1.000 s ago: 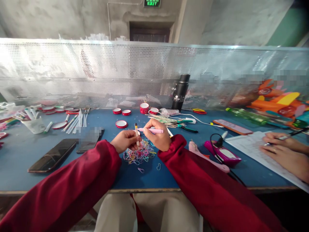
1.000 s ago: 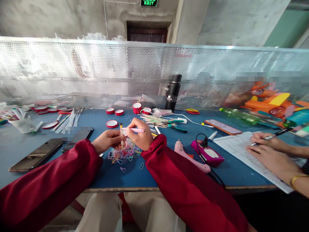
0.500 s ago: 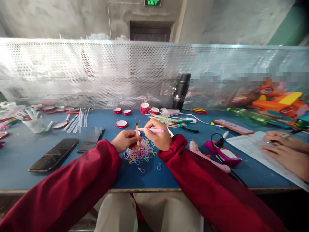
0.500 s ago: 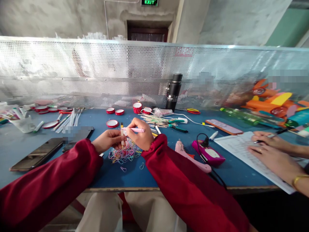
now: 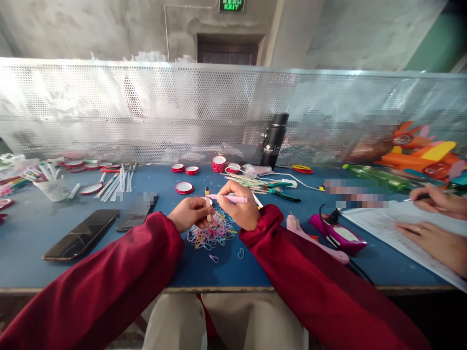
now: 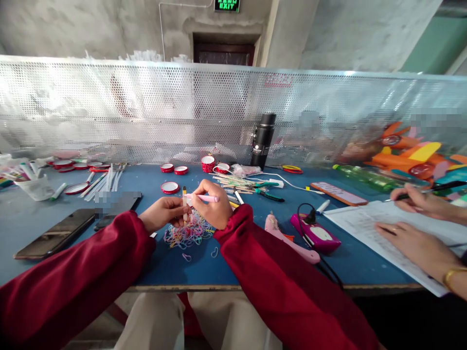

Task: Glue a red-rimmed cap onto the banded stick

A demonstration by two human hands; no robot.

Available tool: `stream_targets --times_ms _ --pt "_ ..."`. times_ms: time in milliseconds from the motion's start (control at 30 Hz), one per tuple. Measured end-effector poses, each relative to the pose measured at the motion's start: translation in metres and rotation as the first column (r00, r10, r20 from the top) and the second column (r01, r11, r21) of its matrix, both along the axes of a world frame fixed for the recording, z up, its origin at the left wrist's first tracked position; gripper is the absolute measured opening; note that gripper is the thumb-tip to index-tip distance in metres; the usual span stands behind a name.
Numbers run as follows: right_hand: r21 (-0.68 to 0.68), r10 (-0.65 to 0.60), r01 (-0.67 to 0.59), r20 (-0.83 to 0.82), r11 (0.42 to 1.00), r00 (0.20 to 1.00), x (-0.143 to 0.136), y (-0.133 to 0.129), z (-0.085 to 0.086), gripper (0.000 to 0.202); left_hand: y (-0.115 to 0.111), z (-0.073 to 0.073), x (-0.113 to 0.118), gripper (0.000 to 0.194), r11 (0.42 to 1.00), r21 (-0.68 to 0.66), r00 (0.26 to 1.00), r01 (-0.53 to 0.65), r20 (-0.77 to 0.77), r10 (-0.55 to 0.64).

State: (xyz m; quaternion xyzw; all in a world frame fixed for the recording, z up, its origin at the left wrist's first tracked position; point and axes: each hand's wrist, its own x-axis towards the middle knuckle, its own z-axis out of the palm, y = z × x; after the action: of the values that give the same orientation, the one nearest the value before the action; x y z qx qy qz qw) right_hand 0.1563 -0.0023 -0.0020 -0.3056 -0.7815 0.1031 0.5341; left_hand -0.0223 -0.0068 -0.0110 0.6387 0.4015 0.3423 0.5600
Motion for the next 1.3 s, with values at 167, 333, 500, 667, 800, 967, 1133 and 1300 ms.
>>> stream_targets --times_ms 167,333,500,667,800,967,1133,1300 --pt "-0.003 -0.004 0.004 0.007 1.0 1.0 -0.0004 -0.0002 0.0005 0.011 -0.0002 0.0 0.0007 0.034 1.0 -0.008 1.0 -0.004 0.008 0.004" --pt "-0.007 0.001 -0.001 0.016 1.0 1.0 0.0014 0.0014 0.0004 0.011 0.0007 -0.0005 0.0011 0.031 0.999 -0.02 0.999 -0.026 0.021 0.026" --pt "-0.017 -0.03 0.03 -0.012 0.999 0.999 0.003 0.0012 -0.0002 0.012 0.0007 -0.0007 0.001 0.03 0.999 -0.037 0.999 -0.029 0.031 0.03" --pt "-0.005 0.019 -0.019 -0.001 1.0 1.0 -0.0007 -0.0018 0.001 0.01 -0.0013 0.0012 0.0014 0.033 1.0 -0.017 1.0 -0.011 0.01 0.012" --pt "-0.008 -0.004 0.004 0.003 1.0 1.0 -0.0002 -0.0017 0.002 0.011 -0.0019 0.0027 0.0016 0.033 1.0 -0.019 1.0 -0.012 0.007 0.012" --pt "-0.005 -0.035 0.035 -0.014 0.999 0.999 0.0024 -0.0005 0.0017 0.011 -0.0011 0.0019 0.0012 0.031 0.999 -0.031 0.999 -0.03 0.021 0.031" --pt "-0.01 -0.016 0.016 -0.001 1.0 1.0 0.0024 -0.0001 0.0016 0.012 -0.0008 0.0008 0.0007 0.031 0.999 -0.026 0.999 -0.023 0.025 0.024" --pt "-0.008 -0.029 0.029 -0.024 1.0 0.999 0.0028 0.001 0.0007 0.012 0.0006 -0.0003 0.0 0.032 0.999 -0.033 0.999 -0.017 0.028 0.018"
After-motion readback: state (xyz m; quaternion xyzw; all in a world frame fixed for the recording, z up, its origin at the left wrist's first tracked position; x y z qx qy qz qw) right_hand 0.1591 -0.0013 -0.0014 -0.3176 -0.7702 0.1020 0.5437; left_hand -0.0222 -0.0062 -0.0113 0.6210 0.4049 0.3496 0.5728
